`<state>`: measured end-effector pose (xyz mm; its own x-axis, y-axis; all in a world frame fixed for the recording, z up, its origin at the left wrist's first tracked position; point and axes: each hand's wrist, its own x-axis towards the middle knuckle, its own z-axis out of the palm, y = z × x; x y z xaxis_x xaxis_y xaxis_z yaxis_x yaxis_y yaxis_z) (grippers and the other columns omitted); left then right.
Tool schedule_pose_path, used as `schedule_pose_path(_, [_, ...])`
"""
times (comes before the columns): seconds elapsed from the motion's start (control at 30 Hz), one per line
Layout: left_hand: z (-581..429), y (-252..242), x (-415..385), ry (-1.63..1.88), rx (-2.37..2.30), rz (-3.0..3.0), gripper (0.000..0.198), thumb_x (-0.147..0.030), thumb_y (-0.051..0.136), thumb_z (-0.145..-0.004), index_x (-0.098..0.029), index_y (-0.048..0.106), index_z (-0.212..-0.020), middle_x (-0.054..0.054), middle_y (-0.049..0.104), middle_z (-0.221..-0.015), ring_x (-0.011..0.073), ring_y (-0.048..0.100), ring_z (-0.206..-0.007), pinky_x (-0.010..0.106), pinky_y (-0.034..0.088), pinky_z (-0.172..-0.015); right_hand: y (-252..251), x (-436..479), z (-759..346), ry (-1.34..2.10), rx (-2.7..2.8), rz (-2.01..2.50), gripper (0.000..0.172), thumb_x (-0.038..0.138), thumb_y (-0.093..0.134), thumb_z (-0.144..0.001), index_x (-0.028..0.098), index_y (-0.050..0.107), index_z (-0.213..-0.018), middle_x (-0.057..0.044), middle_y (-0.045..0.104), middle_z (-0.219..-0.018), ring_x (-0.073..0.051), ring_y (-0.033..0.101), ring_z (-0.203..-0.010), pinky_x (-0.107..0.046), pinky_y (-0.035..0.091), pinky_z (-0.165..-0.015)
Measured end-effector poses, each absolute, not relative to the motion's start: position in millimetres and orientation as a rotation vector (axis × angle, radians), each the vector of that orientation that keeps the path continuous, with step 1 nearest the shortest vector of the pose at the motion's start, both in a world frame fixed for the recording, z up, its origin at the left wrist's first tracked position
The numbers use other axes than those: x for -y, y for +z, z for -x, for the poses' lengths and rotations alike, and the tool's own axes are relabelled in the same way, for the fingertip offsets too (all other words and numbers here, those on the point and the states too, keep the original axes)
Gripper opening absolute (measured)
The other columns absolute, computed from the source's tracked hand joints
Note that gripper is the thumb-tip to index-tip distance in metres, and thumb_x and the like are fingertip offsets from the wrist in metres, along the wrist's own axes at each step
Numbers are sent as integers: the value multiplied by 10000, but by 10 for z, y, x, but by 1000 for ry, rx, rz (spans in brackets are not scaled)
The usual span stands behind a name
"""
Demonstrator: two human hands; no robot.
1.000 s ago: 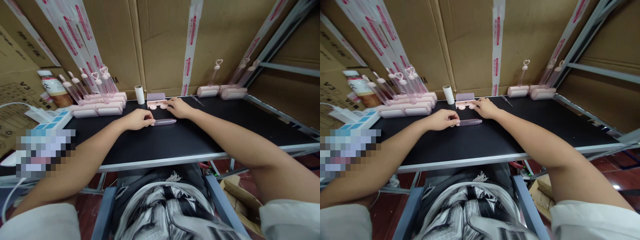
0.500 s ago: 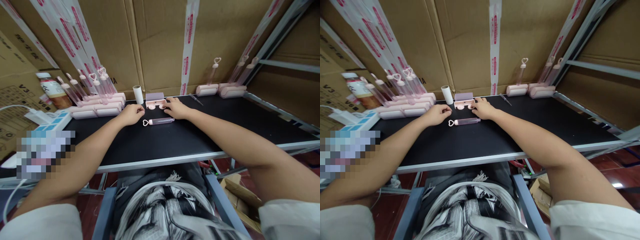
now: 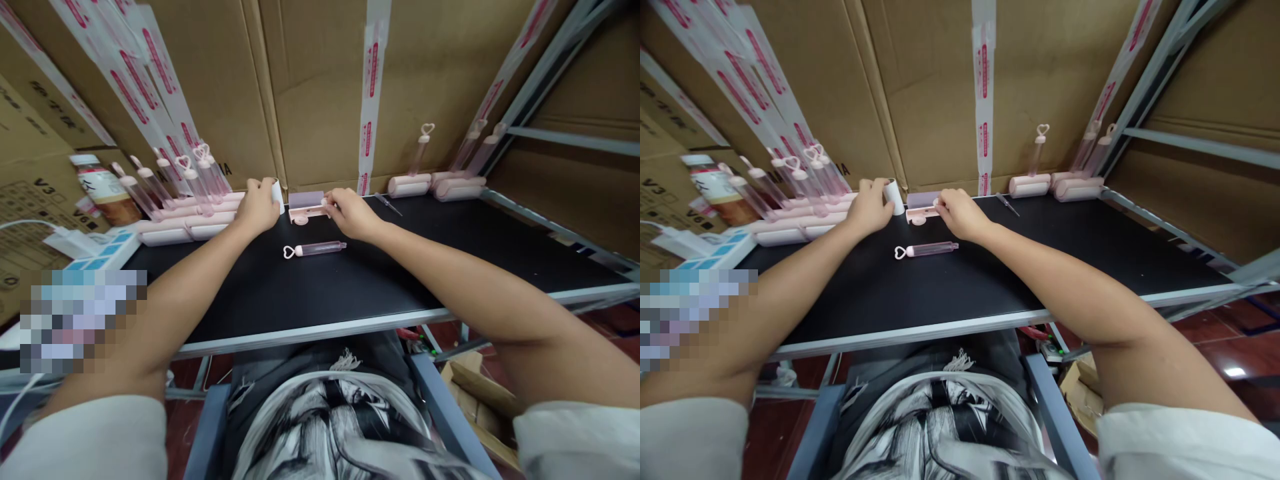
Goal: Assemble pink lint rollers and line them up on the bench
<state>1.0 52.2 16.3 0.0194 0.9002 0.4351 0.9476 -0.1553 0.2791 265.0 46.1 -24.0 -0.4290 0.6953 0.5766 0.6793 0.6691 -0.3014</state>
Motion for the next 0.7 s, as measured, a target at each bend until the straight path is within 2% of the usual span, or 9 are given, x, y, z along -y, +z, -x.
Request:
schedule_pose_path(0.1, [-98, 213, -670, -838, 2039, 2139, 698, -237, 652, -933, -201, 523, -1618, 276, 470, -1629, 444, 687, -1323, 581, 523, -1129, -210, -414, -2684, 64, 2117, 989, 194, 356, 480, -1078, 217, 599, -1015, -153, 759, -1117, -289, 630, -1016, -449, 493, -973])
schedule_pose_path(0.23, [-101, 245, -870, -984, 2218, 2115, 933, -286, 766, -853, -159, 375, -1691, 290, 662, -1448, 433, 671, -1337, 566, 511, -1116, -217, -411, -2748, 128, 2017, 901, 359, 416, 493, -1085, 200, 624, -1341, -128, 752, -1165, -255, 665, -999, -410, 522, -940])
schedule_pose_path(0.3, [-69, 263, -925, -1078, 2260, 2054, 950, -270, 800, -796, -135, 412, -1653, 272, 716, -1377, 416, 682, -1309, 537, 517, -1103, -198, -412, -2774, 99, 1972, 870, 419, 403, 498, -1077, 202, 627, -1422, -131, 747, -1181, -256, 674, -1006, -422, 532, -955])
schedule_pose_path(0.37, [-41, 298, -922, -1171, 2210, 2008, 851, -275, 809, -771, -126, 518, -1558, 248, 733, -1361, 394, 691, -1284, 501, 522, -1101, -161, -398, -2791, 76, 1931, 863, 396, 383, 518, -1060, 204, 676, -1376, -132, 745, -1147, -263, 675, -1012, -436, 536, -969])
schedule_pose_path(0.43, [-32, 352, -842, -1257, 2107, 2034, 656, -313, 795, -783, -140, 637, -1397, 194, 764, -1303, 349, 711, -1217, 454, 536, -1082, -122, -369, -2798, 116, 1900, 859, 332, 396, 567, -1033, 212, 716, -1265, -121, 733, -1101, -256, 670, -975, -429, 545, -938])
schedule_pose_path(0.53, [-76, 426, -554, -1347, 1911, 2235, 418, -372, 752, -819, -165, 715, -1180, 111, 793, -1140, 271, 726, -1035, 390, 570, -963, -84, -295, -2778, 357, 1810, 776, 275, 483, 681, -967, 230, 654, -1074, -87, 697, -1080, -207, 649, -841, -389, 556, -819])
schedule_pose_path(0.6, [-146, 433, -277, -1343, 1778, 2394, 401, -363, 747, -804, -174, 717, -1157, 83, 780, -1089, 244, 710, -963, 368, 573, -893, -64, -216, -2736, 536, 1715, 660, 367, 559, 743, -931, 247, 550, -952, -75, 686, -1100, -185, 656, -818, -377, 564, -801])
schedule_pose_path(0.7, [-287, 364, 120, -1188, 1526, 2520, 355, -358, 784, -771, -186, 738, -1078, 76, 738, -1093, 242, 689, -947, 380, 568, -905, -34, -46, -2640, 654, 1638, 520, 520, 661, 768, -921, 258, 446, -850, -90, 714, -1161, -213, 715, -956, -407, 581, -909])
